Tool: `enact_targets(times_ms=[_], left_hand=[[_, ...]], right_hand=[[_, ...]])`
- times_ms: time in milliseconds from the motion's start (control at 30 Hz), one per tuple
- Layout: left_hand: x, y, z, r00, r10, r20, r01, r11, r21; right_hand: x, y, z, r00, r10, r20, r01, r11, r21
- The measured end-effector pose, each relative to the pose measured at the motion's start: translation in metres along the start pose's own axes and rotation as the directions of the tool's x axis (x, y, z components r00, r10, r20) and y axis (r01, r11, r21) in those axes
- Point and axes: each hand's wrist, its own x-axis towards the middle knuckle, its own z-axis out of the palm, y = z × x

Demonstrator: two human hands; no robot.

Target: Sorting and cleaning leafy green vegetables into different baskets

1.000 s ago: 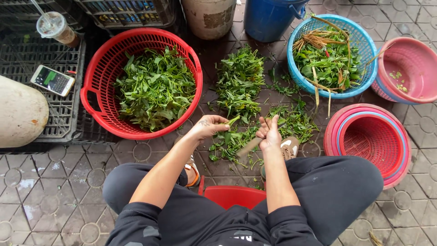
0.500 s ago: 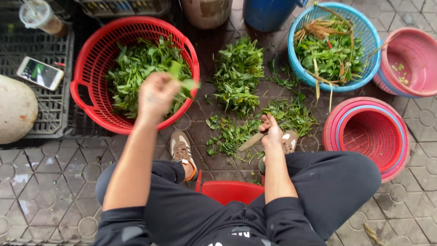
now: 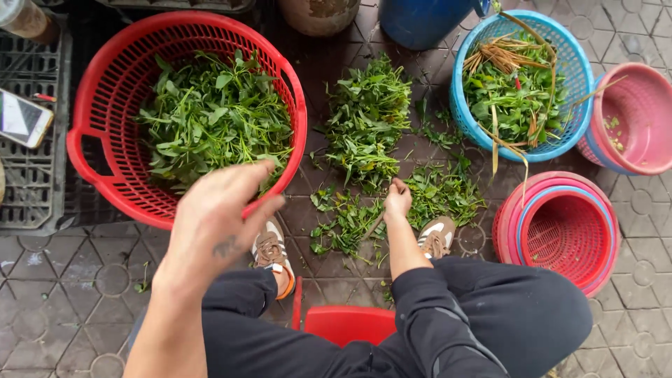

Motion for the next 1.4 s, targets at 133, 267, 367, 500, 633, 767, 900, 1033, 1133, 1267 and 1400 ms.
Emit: enact_targets(times_ms=[133, 267, 367, 500, 633, 767, 900, 1033, 1133, 1267, 1400], left_hand=[[0.0, 0.002, 0.002, 0.987, 0.075, 0.144, -0.072, 0.997, -0.025], [0.002, 0.002, 0.016, 0.984, 0.066, 0.163, -0.07, 0.997, 0.017], [0.009, 0.01, 0.024, 0.978, 0.086, 0.192, -0.084, 0.996, -0.022], [0.015, 0.015, 0.047, 0.968, 0.175, 0.182, -0.172, 0.985, -0.031], [0.015, 0.017, 0.077, 0.952, 0.206, 0.227, -0.204, 0.978, -0.032], [0.014, 0.012, 0.102, 0.949, 0.161, 0.272, -0.16, 0.987, -0.025], [0.017, -0.012, 0.156, 0.944, 0.169, 0.283, -0.204, 0.974, 0.101], [0.013, -0.023, 0.215, 0.945, 0.184, 0.269, -0.246, 0.944, 0.219], [0.018, -0.002, 0.19, 0.938, 0.186, 0.293, -0.225, 0.969, 0.104], [0.011, -0.006, 0.187, 0.951, 0.139, 0.277, -0.175, 0.978, 0.111], [0.008, -0.02, 0.194, 0.964, 0.076, 0.254, -0.12, 0.979, 0.165]], right_hand=[[0.058, -0.03, 0.015, 0.965, -0.258, 0.047, 0.247, 0.837, -0.488], [0.091, -0.039, 0.014, 0.858, -0.352, 0.375, 0.513, 0.541, -0.666], [0.057, -0.058, 0.008, 0.897, -0.204, 0.393, 0.443, 0.387, -0.809], [-0.009, -0.057, -0.024, 0.803, -0.2, 0.562, 0.493, 0.752, -0.438], [-0.026, -0.02, -0.05, 0.789, -0.259, 0.557, 0.416, 0.893, -0.174], [-0.049, -0.02, -0.065, 0.784, -0.282, 0.552, 0.364, 0.93, -0.043], [-0.075, -0.039, -0.075, 0.725, -0.456, 0.517, 0.467, 0.876, 0.118], [-0.103, -0.049, -0.084, 0.696, -0.574, 0.431, 0.535, 0.815, 0.222], [-0.045, -0.018, -0.065, 0.718, -0.576, 0.392, 0.553, 0.813, 0.181], [-0.09, -0.019, -0.067, 0.731, -0.565, 0.382, 0.523, 0.824, 0.218], [-0.116, -0.028, -0.062, 0.738, -0.545, 0.397, 0.478, 0.839, 0.262]])
